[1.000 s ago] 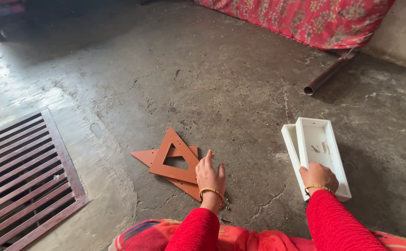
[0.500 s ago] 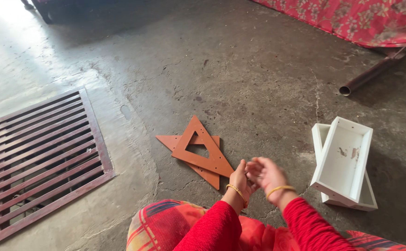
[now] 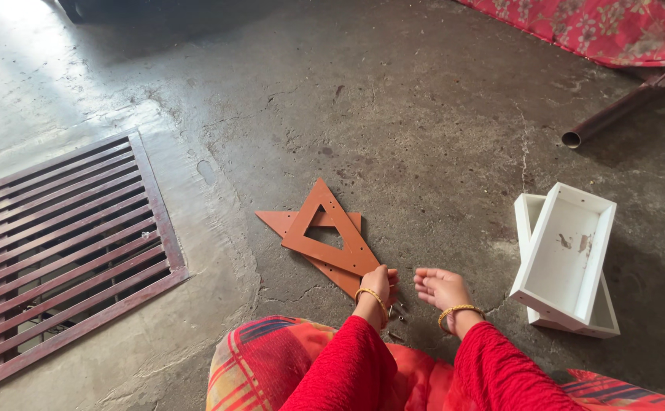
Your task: The person disassembles a small two-tier wooden shelf by hand, removing screws and separating the white trays from the orange side frames. The person then sets the components aside on the floor.
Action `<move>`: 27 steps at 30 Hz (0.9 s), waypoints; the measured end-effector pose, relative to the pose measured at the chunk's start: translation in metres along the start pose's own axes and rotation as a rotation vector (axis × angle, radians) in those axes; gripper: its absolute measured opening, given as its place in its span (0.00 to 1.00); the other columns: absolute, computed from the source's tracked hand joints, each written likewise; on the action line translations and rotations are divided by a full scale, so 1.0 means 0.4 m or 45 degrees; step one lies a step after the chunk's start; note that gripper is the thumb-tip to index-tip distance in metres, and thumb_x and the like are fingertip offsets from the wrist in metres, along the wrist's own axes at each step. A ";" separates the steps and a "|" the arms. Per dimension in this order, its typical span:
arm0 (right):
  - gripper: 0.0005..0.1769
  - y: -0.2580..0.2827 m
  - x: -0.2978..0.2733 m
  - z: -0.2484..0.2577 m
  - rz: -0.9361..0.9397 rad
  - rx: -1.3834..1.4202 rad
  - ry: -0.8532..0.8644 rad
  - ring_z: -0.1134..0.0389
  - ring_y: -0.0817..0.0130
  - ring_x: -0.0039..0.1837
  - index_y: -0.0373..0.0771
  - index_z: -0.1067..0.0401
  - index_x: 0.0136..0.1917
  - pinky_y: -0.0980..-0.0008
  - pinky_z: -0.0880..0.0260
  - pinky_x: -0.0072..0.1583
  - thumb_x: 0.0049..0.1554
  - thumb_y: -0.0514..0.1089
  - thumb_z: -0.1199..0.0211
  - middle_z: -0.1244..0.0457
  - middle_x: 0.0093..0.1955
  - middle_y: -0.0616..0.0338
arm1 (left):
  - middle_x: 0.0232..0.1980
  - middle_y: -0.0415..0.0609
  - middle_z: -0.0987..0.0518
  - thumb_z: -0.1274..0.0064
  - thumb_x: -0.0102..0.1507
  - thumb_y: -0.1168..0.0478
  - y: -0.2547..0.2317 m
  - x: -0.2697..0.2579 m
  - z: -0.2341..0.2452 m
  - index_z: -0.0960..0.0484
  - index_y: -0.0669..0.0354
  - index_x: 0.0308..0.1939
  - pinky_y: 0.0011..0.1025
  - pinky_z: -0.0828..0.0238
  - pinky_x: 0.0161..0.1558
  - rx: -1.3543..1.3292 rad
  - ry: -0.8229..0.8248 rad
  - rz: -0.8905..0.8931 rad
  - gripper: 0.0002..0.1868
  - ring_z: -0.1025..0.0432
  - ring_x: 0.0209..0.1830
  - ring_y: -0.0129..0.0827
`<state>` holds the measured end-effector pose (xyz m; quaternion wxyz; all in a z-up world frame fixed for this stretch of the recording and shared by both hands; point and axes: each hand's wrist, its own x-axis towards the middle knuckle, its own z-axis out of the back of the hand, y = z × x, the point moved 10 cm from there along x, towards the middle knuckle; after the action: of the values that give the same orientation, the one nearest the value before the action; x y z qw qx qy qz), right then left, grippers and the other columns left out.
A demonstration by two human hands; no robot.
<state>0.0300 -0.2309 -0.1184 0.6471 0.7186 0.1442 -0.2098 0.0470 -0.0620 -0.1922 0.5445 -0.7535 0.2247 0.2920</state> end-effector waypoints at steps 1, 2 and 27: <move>0.17 -0.027 0.012 0.014 -0.040 -0.091 -0.001 0.27 0.65 0.54 0.30 0.25 0.61 0.64 0.24 0.59 0.62 0.36 0.45 0.29 0.55 0.52 | 0.41 0.45 0.16 0.64 0.70 0.41 -0.010 -0.001 0.008 0.14 0.58 0.47 0.39 0.33 0.39 0.164 -0.015 -0.026 0.29 0.29 0.33 0.34; 0.16 -0.048 0.021 0.020 -0.078 -0.181 0.000 0.27 0.65 0.52 0.30 0.24 0.60 0.63 0.23 0.57 0.61 0.35 0.44 0.28 0.54 0.51 | 0.42 0.48 0.16 0.66 0.70 0.39 -0.021 -0.003 0.013 0.13 0.60 0.46 0.41 0.35 0.38 0.328 -0.031 -0.055 0.32 0.30 0.33 0.36; 0.24 0.018 0.208 -0.277 0.143 -0.924 0.041 0.25 0.67 0.49 0.38 0.20 0.55 0.66 0.27 0.53 0.54 0.57 0.30 0.26 0.50 0.55 | 0.60 0.47 0.19 0.54 0.63 0.57 -0.225 -0.147 0.326 0.19 0.48 0.61 0.41 0.40 0.68 0.129 -1.144 -0.219 0.22 0.36 0.69 0.47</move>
<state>0.1183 -0.1273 -0.1445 0.8681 0.4523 0.1798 -0.0980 0.0378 0.0911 -0.1208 0.6465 -0.5405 -0.0830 0.5321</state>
